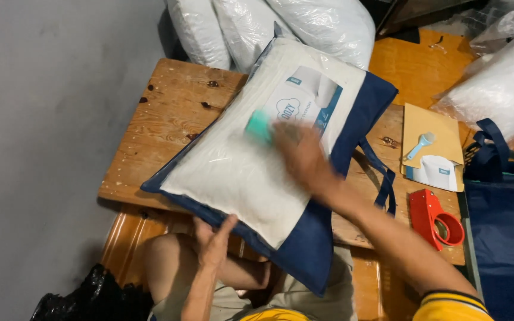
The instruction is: Smoothing and finishing the packaging of a pillow in a blue and white bag using hands and a small tool.
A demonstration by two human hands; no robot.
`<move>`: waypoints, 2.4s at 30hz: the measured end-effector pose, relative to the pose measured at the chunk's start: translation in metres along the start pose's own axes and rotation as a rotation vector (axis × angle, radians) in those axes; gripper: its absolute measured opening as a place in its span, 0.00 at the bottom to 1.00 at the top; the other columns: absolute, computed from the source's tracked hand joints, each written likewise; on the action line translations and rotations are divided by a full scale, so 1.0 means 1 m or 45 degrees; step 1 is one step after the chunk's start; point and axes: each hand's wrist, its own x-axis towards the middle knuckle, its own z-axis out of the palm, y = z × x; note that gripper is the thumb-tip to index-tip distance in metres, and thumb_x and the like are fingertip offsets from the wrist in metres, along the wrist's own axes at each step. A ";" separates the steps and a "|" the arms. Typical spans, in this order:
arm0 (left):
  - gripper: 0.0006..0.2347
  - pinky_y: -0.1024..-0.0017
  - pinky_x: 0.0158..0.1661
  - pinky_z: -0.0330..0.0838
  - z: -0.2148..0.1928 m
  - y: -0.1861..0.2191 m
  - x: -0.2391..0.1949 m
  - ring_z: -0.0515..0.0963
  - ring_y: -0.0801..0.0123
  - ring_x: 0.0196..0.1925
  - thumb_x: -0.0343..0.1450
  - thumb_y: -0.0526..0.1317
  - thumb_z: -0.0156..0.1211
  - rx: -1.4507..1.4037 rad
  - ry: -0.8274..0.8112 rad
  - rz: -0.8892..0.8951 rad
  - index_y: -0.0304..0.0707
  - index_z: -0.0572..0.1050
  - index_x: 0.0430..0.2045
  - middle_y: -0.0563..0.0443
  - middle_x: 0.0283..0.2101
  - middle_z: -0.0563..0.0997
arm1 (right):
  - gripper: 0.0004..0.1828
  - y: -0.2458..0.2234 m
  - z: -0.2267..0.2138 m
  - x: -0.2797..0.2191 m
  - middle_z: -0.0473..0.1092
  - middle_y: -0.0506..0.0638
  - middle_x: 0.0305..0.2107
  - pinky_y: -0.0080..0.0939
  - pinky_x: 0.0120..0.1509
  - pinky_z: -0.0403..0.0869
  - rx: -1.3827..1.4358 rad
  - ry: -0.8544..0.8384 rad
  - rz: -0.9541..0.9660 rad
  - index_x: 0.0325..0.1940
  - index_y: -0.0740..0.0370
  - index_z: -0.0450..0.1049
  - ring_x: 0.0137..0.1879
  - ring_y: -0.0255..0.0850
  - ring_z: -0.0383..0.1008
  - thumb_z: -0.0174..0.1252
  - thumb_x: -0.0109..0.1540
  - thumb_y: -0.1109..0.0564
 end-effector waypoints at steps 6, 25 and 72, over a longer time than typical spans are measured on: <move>0.38 0.49 0.69 0.55 0.027 0.042 0.021 0.66 0.62 0.65 0.61 0.35 0.77 -0.196 0.146 -0.177 0.35 0.62 0.66 0.45 0.61 0.67 | 0.18 0.070 -0.005 0.025 0.69 0.61 0.44 0.60 0.48 0.75 -0.618 0.067 0.860 0.60 0.60 0.76 0.46 0.63 0.76 0.61 0.66 0.55; 0.34 0.58 0.60 0.68 -0.004 -0.152 0.131 0.73 0.70 0.58 0.52 0.29 0.83 -0.291 0.065 0.208 0.29 0.75 0.54 0.48 0.53 0.80 | 0.17 0.082 0.058 0.045 0.67 0.59 0.44 0.50 0.48 0.73 -0.308 -0.298 0.679 0.59 0.60 0.77 0.46 0.54 0.71 0.57 0.67 0.54; 0.38 0.51 0.70 0.55 -0.013 -0.240 0.148 0.71 0.55 0.67 0.55 0.49 0.86 0.144 -0.079 0.216 0.28 0.74 0.57 0.41 0.61 0.78 | 0.15 0.142 0.177 0.110 0.78 0.59 0.27 0.58 0.35 0.75 -0.782 -0.732 0.784 0.32 0.51 0.84 0.37 0.58 0.81 0.62 0.59 0.40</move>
